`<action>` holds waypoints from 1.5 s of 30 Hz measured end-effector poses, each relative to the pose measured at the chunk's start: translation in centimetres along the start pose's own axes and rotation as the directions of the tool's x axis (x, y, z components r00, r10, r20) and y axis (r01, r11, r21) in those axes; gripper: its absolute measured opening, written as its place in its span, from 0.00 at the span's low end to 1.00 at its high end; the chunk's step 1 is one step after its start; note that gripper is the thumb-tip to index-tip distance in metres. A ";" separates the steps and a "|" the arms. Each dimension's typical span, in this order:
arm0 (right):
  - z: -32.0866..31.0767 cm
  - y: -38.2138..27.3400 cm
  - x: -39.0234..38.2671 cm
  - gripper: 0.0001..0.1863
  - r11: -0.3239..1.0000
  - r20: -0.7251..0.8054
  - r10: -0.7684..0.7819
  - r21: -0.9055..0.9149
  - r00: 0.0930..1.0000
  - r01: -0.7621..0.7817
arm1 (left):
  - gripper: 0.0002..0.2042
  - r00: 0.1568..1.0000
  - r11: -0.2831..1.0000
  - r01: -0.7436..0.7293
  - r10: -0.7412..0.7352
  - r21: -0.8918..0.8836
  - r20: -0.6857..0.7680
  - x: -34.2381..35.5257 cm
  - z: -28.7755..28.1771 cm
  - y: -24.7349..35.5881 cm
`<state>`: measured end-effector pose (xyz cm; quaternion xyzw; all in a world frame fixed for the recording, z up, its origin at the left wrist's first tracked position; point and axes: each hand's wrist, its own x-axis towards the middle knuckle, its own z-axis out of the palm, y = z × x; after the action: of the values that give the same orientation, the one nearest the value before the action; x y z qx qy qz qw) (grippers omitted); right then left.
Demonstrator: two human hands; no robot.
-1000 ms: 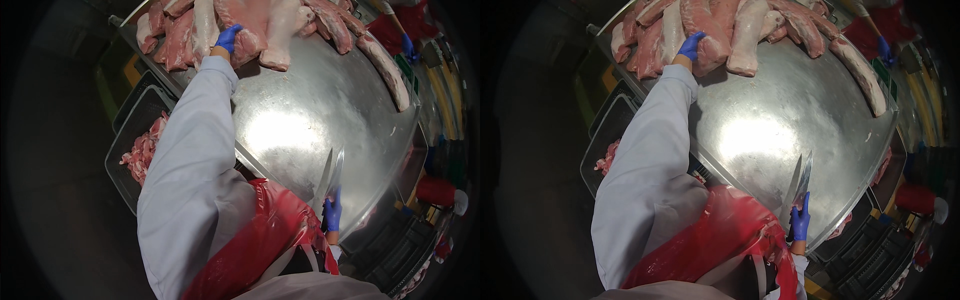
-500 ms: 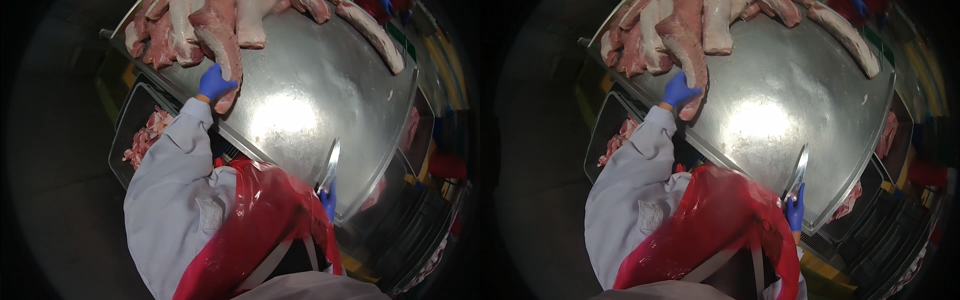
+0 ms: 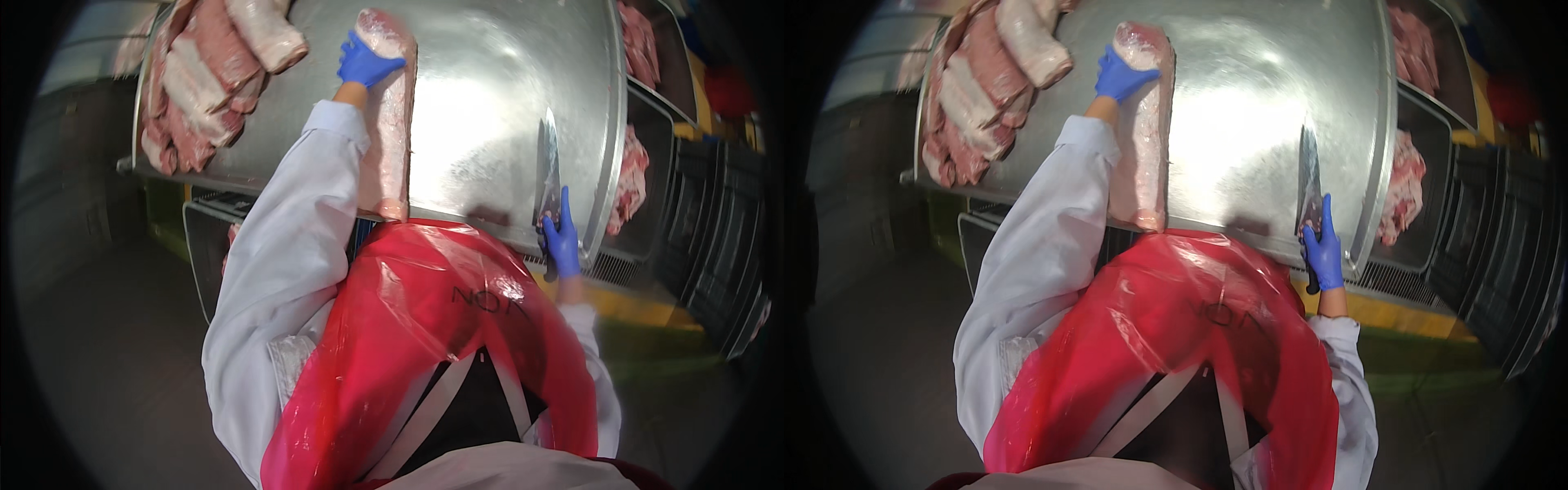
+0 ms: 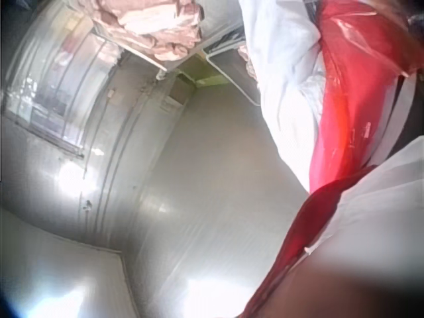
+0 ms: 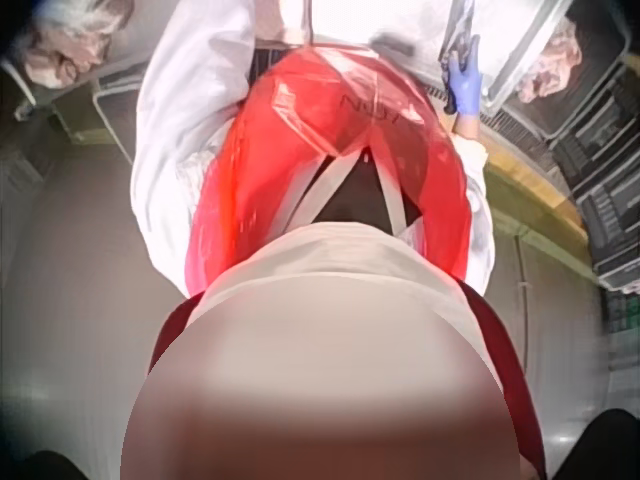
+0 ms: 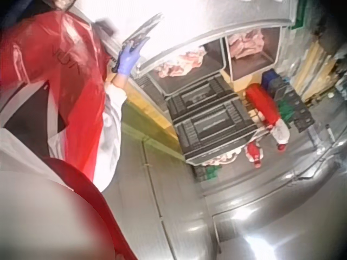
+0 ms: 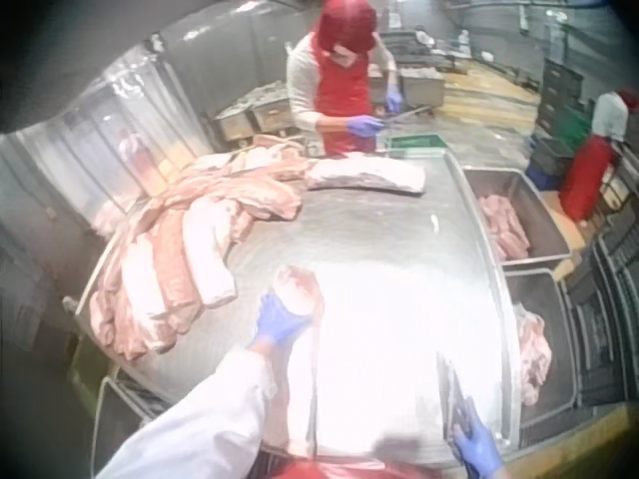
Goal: The person uses a knife to trim fat and cut large pieces of raw meat on a stainless steel table. They separate the trimmed meat and fat, placing the fat into a nearby crate while continuing to process the meat.
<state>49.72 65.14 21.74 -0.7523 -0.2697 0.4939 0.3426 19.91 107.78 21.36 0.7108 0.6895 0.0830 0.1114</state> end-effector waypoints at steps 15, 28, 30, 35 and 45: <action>-5.7 6.6 -2.6 0.43 0.974 -0.324 -0.002 0.215 0.946 0.076 | 0.29 0.775 0.697 0.072 0.412 -0.713 0.480 8.1 6.8 14.4; -5.1 -4.0 16.2 0.36 0.947 -0.046 -0.187 0.256 0.981 0.192 | 0.47 0.755 0.719 -0.524 0.640 -0.456 0.141 1.7 7.7 16.6; -3.9 -8.6 20.1 0.28 0.973 -0.041 0.022 0.230 0.999 -0.012 | 0.46 0.707 0.672 -0.595 0.699 -0.441 0.110 -0.8 7.8 17.7; -4.8 -11.1 33.7 0.23 0.908 0.181 -0.355 0.301 0.917 0.292 | 0.47 0.599 0.609 -0.680 0.783 -0.409 0.169 -2.0 7.2 20.5; -5.2 -10.2 33.3 0.29 0.944 0.425 -0.312 0.034 0.850 0.329 | 0.48 0.554 0.556 -0.824 0.831 -0.109 0.046 -0.5 8.1 18.4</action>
<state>66.10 94.94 12.58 -0.5778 -0.4692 0.5760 0.3379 39.82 106.46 18.56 0.9497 0.2650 0.1186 0.1175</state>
